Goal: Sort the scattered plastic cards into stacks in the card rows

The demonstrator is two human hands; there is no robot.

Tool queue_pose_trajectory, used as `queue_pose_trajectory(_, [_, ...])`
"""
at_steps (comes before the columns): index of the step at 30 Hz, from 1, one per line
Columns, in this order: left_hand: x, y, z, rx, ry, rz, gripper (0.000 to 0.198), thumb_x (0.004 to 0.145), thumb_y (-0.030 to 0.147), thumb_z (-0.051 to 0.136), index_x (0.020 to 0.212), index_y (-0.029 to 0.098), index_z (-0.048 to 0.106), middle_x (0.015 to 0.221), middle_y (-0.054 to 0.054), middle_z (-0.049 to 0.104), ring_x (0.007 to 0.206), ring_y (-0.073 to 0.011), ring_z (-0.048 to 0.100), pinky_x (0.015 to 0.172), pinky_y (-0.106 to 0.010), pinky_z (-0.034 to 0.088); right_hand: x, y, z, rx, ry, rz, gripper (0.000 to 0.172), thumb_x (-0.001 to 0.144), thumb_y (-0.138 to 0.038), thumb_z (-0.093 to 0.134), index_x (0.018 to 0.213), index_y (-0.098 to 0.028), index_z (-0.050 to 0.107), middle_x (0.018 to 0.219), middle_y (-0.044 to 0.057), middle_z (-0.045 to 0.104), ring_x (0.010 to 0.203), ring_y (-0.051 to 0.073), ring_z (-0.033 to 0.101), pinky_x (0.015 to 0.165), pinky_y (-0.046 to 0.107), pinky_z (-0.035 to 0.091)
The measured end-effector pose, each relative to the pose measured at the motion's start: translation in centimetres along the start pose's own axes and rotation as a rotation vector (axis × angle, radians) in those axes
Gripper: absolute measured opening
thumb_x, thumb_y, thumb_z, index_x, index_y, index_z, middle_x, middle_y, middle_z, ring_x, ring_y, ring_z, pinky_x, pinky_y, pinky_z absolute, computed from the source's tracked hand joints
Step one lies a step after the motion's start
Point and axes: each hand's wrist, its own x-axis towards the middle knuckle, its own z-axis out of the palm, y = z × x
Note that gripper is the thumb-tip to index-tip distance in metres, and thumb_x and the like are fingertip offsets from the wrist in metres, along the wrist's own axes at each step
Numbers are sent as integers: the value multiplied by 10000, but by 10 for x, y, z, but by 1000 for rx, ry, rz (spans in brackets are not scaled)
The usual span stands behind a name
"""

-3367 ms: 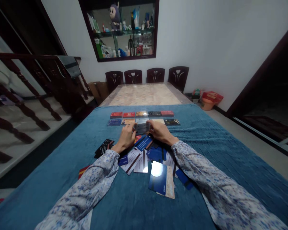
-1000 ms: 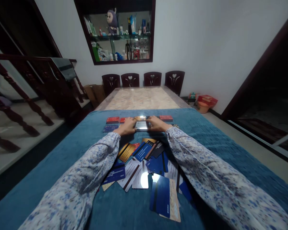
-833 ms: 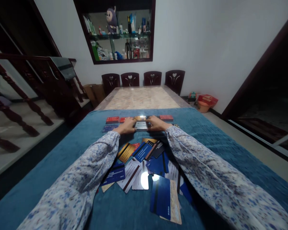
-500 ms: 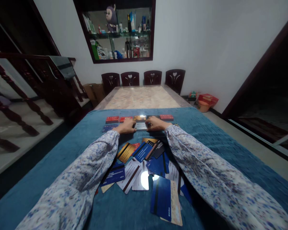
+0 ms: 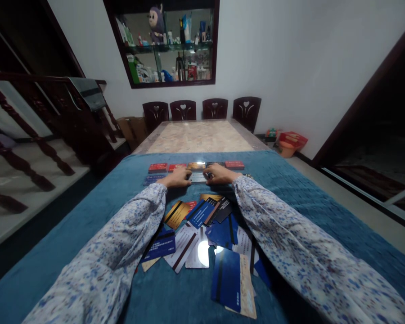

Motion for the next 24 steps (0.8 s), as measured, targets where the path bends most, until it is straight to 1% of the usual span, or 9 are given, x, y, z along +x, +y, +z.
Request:
queue_pose_trajectory(2, [0,0,-1,3,-7,7,120,751,286,660,715,193,592,898,-83,640,913,-260,580,854,-364,463,0,0,0,3,1,-7,138,781,-238,762,895,-160,759,985,101,763,977,244,667,934,329,413])
queue_pose_trajectory(4, [0,1,-1,10,-12,5,111,753,278,656,718,192,594,914,-91,644,923,-265,579,864,-373,463,-1,-1,0,8,1,-16,135,790,-234,743,896,-152,757,989,106,760,962,239,664,914,322,412])
queue_pose_trajectory(7, [-1,3,-1,45,-31,-13,86,764,269,638,762,186,615,981,-104,655,960,-270,575,891,-385,467,-1,-1,0,13,8,-29,145,804,-230,705,910,-145,757,987,107,756,925,231,657,881,311,412])
queue_pose_trajectory(9, [-1,4,-2,66,-48,-27,97,775,277,628,801,184,630,1027,-106,657,996,-274,571,908,-388,470,-1,0,1,14,9,-34,158,804,-226,692,920,-139,757,988,110,754,920,232,653,886,312,408])
queue_pose_trajectory(15, [-1,6,-4,95,-92,-50,146,799,294,616,882,179,651,1085,-116,641,1088,-300,552,960,-420,462,1,3,7,17,10,-3,274,802,-255,706,1042,-132,748,1078,136,736,1005,260,639,946,329,395])
queue_pose_trajectory(19, [-1,6,-2,98,-82,-38,180,815,315,613,919,174,655,1131,-132,619,1170,-331,511,994,-459,446,2,3,8,-6,-9,5,273,825,-284,692,1051,-141,746,1117,146,720,1050,275,624,974,346,389])
queue_pose_trajectory(24, [-6,0,1,59,-44,-15,224,826,329,637,983,171,657,1193,-140,603,1228,-336,480,1028,-479,429,1,4,9,-25,-24,16,304,829,-306,702,1089,-154,746,1154,151,705,1102,295,609,986,358,400])
